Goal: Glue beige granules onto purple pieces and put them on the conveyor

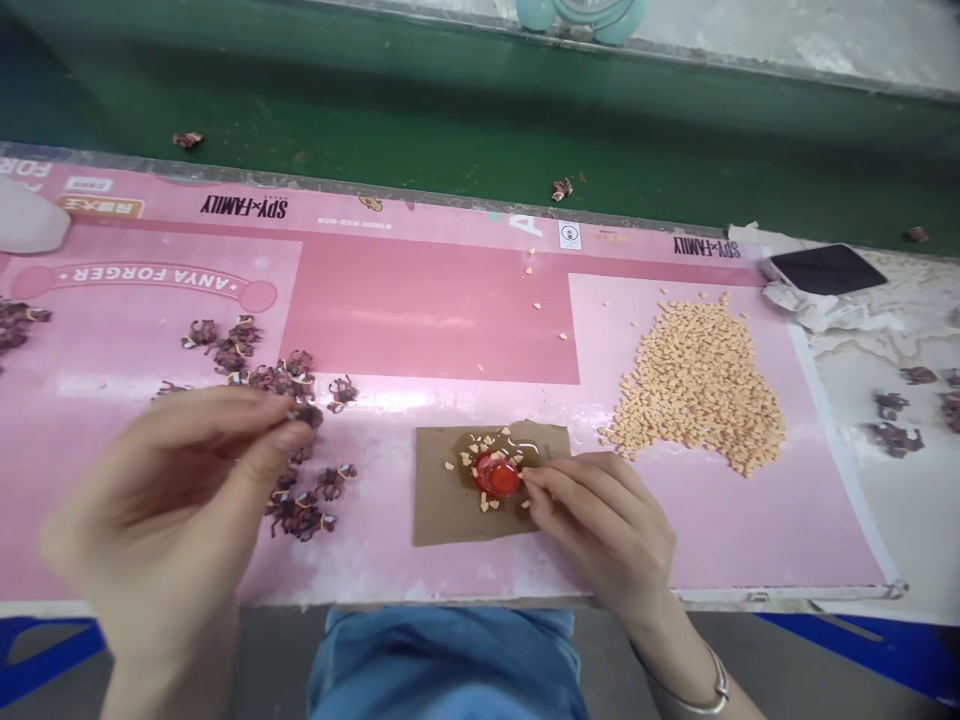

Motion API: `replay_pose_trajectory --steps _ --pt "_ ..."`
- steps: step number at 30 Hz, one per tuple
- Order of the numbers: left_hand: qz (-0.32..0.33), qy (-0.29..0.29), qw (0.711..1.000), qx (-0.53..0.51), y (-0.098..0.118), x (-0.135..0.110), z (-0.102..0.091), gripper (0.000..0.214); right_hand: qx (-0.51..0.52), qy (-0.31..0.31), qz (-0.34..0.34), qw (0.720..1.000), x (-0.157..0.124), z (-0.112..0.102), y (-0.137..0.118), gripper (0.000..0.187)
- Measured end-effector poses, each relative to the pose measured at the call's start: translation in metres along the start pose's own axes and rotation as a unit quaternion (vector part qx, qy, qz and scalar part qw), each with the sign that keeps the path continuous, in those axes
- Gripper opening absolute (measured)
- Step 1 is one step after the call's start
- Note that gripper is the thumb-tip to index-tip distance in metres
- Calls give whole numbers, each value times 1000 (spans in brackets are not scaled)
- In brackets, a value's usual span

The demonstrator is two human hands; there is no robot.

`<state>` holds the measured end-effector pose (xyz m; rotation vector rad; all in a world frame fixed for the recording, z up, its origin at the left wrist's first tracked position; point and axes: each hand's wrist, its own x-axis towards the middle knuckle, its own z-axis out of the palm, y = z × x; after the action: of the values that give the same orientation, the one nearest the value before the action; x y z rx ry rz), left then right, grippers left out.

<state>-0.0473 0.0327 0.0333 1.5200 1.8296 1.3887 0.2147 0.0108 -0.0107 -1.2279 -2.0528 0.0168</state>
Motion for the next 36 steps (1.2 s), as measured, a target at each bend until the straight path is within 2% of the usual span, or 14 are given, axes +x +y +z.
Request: replay_pose_trajectory --steps 2,5,7,10,13,15,23,28,31,36 --pt "-27 12 995 -99 3 -8 6 23 -5 1 -8 1000 0 -1 1 12" --pt "-93 -62 970 -215 4 -17 15 25 -6 -1 -14 1000 1 -1 0 13" --pt "-132 -135 940 -285 1 -23 20 20 -1 6 -15 1000 3 -1 -2 14" --pt "-183 -225 878 -382 -1 -34 28 8 24 30 1 999 8 -6 -10 17" --pt "-250 -259 827 -432 0 -44 35 5 69 34 19 997 15 -15 -23 19" --pt "-279 -263 812 -440 3 -48 39 8 91 22 18 995 19 -19 -32 20" --pt "-280 -265 821 -420 6 -49 42 16 115 2 21 993 26 -18 -42 19" --pt "-291 -258 828 -403 5 -53 44 16 80 -23 9 996 24 -18 -44 13" --pt "-279 -212 854 -385 7 -58 47 15 24 -42 -22 999 18 -19 -48 13" --pt "-245 -121 899 -343 19 -66 53 15 -57 -34 -53 996 9 -18 -53 17"
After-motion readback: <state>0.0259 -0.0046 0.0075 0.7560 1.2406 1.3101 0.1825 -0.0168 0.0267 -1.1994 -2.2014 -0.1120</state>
